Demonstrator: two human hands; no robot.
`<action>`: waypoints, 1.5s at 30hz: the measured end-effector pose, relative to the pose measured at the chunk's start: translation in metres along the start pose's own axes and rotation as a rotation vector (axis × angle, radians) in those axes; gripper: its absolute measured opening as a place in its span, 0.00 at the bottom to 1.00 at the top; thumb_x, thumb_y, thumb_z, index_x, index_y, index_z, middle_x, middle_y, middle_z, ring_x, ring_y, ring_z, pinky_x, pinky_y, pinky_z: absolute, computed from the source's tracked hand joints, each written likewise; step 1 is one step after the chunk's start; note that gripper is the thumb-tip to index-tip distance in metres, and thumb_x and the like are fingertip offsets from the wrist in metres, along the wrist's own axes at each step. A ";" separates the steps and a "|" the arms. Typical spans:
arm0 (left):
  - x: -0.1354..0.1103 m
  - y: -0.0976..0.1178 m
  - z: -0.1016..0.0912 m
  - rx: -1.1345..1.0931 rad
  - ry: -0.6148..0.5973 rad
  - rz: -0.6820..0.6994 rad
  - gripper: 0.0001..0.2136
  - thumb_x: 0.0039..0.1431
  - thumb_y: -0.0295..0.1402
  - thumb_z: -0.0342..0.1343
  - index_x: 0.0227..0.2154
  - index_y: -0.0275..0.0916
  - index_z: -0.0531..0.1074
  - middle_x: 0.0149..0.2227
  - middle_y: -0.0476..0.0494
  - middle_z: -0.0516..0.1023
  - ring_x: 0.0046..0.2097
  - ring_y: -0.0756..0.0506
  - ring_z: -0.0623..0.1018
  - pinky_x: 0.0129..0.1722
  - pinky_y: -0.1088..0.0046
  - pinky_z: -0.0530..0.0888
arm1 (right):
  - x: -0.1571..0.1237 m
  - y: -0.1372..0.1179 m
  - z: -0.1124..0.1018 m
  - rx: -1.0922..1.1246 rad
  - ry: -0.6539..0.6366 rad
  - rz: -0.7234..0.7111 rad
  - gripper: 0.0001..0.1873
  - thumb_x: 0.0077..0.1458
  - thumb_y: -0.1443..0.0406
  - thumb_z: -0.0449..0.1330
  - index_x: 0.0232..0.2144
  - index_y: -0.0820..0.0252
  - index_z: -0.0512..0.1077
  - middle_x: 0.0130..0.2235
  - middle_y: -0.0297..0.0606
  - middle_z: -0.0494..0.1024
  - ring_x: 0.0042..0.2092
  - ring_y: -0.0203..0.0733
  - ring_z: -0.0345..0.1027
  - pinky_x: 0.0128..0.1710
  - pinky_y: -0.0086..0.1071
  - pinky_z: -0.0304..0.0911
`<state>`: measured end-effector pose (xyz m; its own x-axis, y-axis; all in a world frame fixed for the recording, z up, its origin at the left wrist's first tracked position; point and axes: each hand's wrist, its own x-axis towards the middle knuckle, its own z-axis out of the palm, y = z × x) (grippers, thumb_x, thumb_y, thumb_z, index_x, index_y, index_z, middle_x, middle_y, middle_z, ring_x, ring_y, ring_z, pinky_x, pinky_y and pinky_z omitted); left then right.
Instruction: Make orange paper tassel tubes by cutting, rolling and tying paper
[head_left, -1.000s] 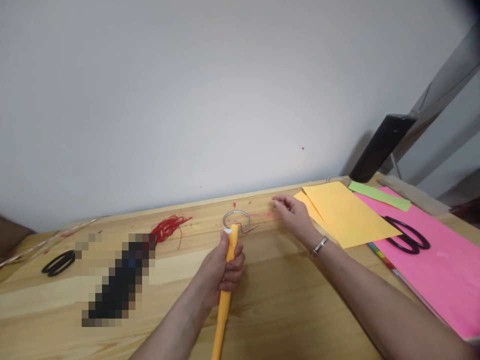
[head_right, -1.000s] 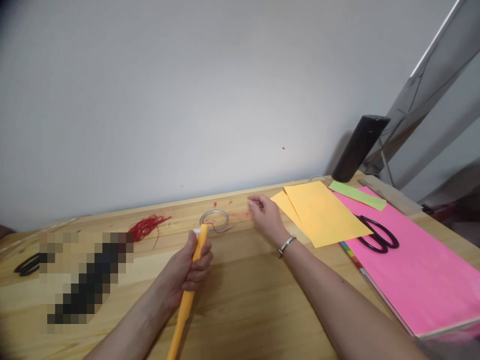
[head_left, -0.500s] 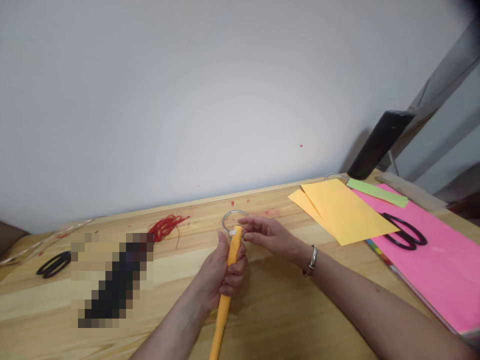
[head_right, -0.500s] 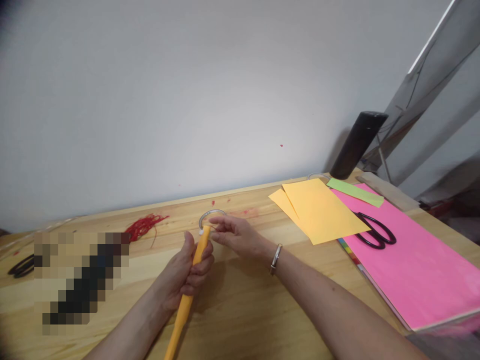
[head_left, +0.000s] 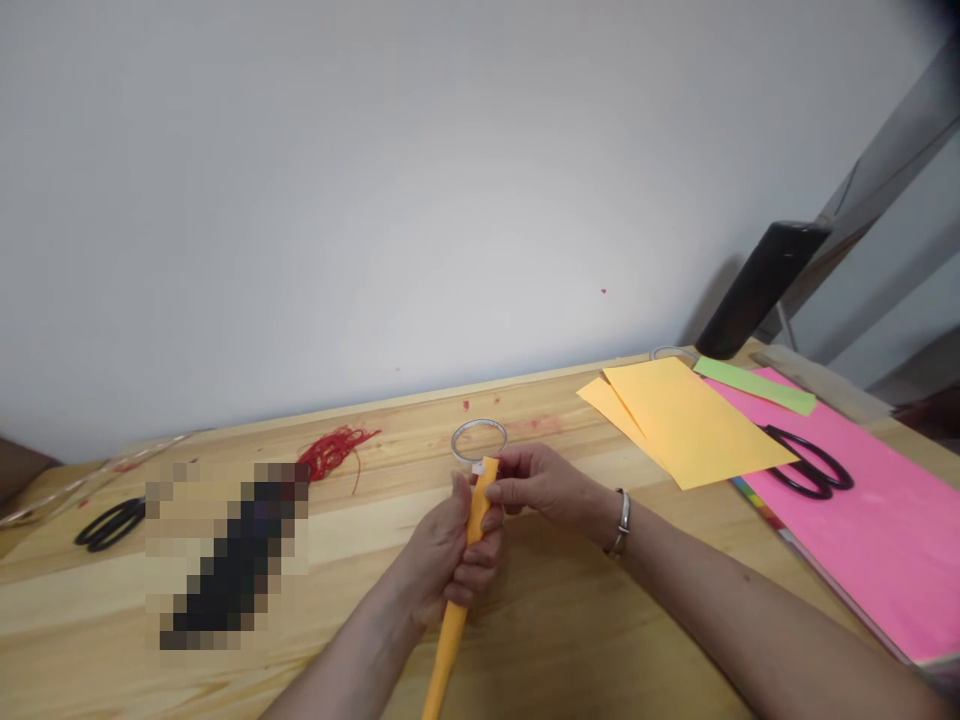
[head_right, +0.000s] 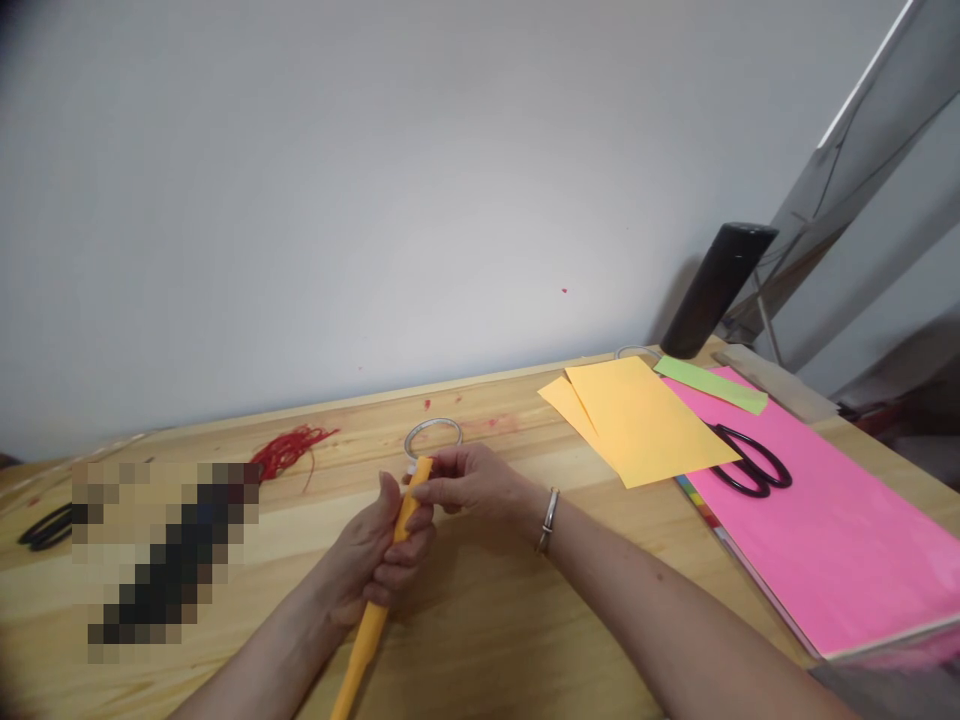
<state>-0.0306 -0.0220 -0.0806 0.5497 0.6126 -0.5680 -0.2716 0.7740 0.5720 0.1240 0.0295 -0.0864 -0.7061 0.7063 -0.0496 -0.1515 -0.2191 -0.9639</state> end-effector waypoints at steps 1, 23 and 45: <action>0.000 0.000 -0.001 -0.002 -0.005 -0.004 0.30 0.37 0.66 0.46 0.21 0.40 0.56 0.13 0.59 0.54 0.12 0.61 0.45 0.09 0.88 0.41 | 0.000 0.000 0.001 0.001 0.003 0.003 0.11 0.47 0.61 0.63 0.30 0.65 0.72 0.25 0.30 0.69 0.26 0.28 0.58 0.27 0.25 0.50; 0.009 -0.014 0.012 0.525 0.298 0.524 0.11 0.56 0.41 0.51 0.36 0.39 0.63 0.24 0.55 0.67 0.13 0.58 0.61 0.08 0.85 0.55 | 0.003 0.000 -0.006 -0.010 0.204 0.026 0.10 0.46 0.61 0.61 0.24 0.65 0.70 0.20 0.27 0.62 0.22 0.27 0.50 0.22 0.26 0.43; 0.001 -0.007 0.009 0.082 0.159 0.223 0.14 0.55 0.47 0.50 0.31 0.40 0.63 0.19 0.58 0.56 0.14 0.60 0.49 0.11 0.87 0.46 | 0.002 -0.006 -0.004 -0.110 0.158 -0.018 0.13 0.46 0.58 0.61 0.22 0.64 0.69 0.20 0.29 0.65 0.23 0.29 0.53 0.24 0.26 0.48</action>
<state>-0.0211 -0.0279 -0.0799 0.3511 0.7888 -0.5045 -0.3032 0.6055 0.7358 0.1266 0.0349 -0.0819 -0.5855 0.8081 -0.0645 -0.0804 -0.1370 -0.9873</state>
